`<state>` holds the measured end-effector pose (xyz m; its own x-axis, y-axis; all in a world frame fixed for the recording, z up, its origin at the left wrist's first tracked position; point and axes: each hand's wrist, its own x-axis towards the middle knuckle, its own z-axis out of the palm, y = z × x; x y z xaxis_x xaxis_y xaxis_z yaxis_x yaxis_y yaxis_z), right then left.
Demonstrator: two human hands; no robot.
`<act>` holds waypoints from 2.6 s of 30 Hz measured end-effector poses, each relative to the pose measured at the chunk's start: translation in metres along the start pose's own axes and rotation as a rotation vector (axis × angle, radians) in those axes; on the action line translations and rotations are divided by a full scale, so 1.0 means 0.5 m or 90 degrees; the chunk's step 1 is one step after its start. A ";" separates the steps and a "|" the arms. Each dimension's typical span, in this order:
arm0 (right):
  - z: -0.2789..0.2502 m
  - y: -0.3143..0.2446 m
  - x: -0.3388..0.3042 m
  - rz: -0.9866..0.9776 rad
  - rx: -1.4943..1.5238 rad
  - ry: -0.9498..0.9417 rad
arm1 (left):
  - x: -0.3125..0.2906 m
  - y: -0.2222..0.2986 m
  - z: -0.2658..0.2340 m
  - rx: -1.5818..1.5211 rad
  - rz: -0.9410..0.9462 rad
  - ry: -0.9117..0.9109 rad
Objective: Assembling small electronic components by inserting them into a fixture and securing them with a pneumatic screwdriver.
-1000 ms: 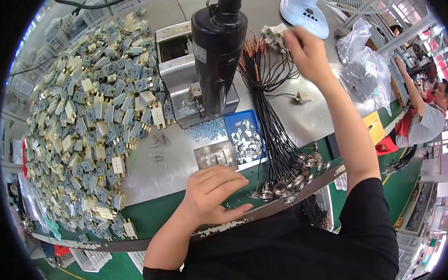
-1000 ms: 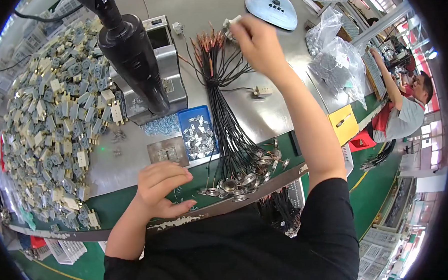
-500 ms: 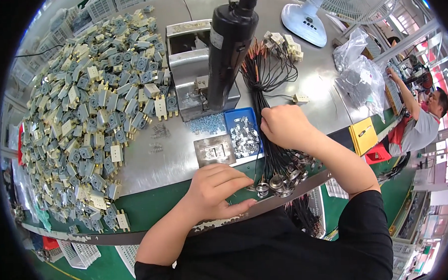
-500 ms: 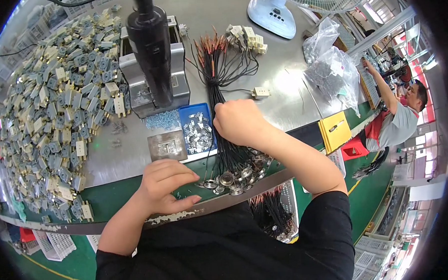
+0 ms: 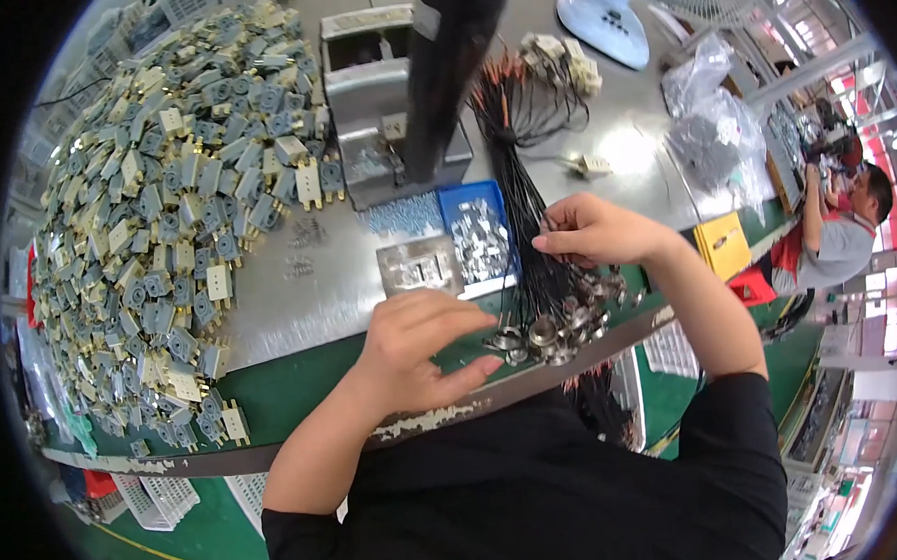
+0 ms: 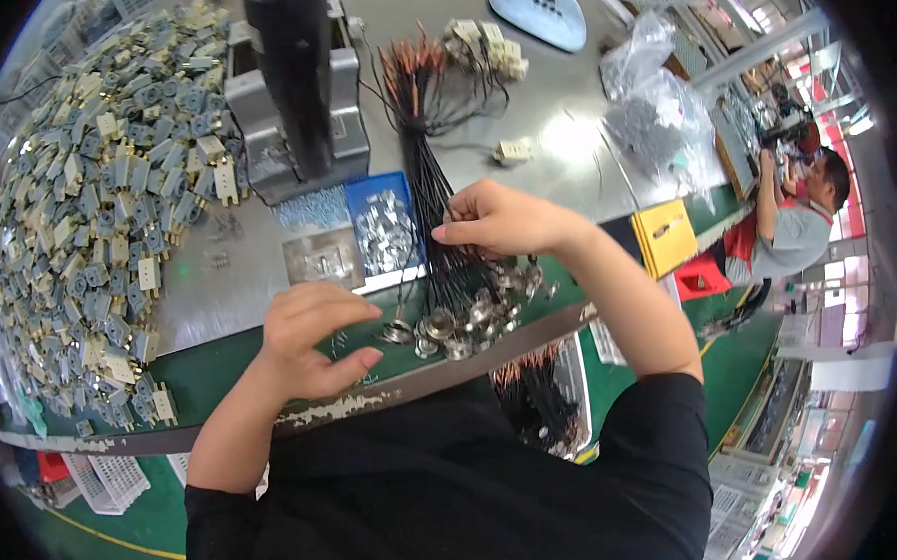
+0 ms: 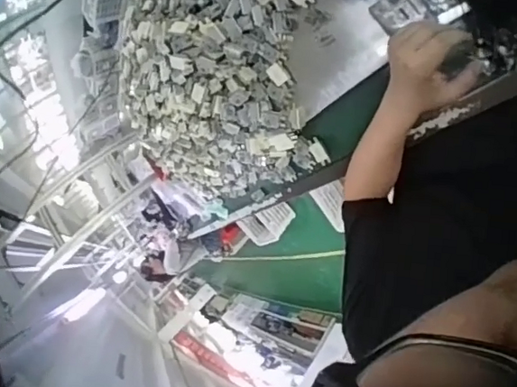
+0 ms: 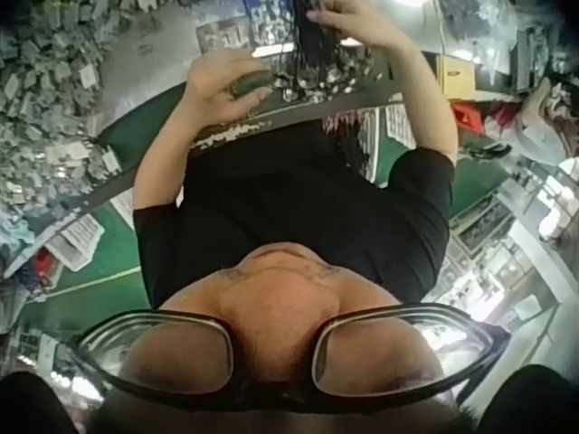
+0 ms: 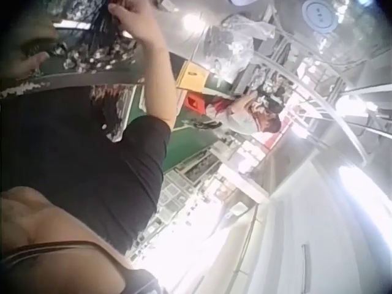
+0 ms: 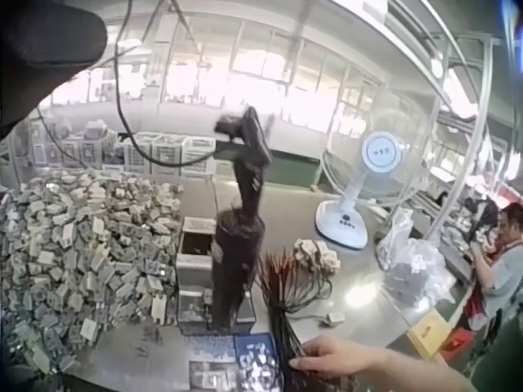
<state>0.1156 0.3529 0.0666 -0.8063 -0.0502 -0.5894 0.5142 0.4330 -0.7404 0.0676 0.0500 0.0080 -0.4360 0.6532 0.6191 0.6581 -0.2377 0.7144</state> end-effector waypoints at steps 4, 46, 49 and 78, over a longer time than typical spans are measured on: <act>-0.008 -0.006 -0.025 -0.048 -0.046 -0.081 | 0.050 0.035 0.005 -0.026 -0.070 -0.107; 0.086 -0.196 0.057 -0.672 -0.503 -0.005 | 0.035 0.057 -0.089 -0.095 -0.265 0.007; 0.109 -0.206 0.077 -0.800 -0.551 0.063 | 0.046 0.056 -0.130 -0.107 -0.348 0.020; 0.148 -0.171 0.104 -0.605 -0.203 -0.064 | -0.009 -0.005 -0.126 -0.586 -0.501 0.198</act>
<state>0.0512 0.2467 0.0755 -0.8051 -0.5696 0.1654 -0.4437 0.3933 -0.8052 0.0293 0.0023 0.0238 -0.7250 0.6784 -0.1185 -0.4653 -0.3557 0.8105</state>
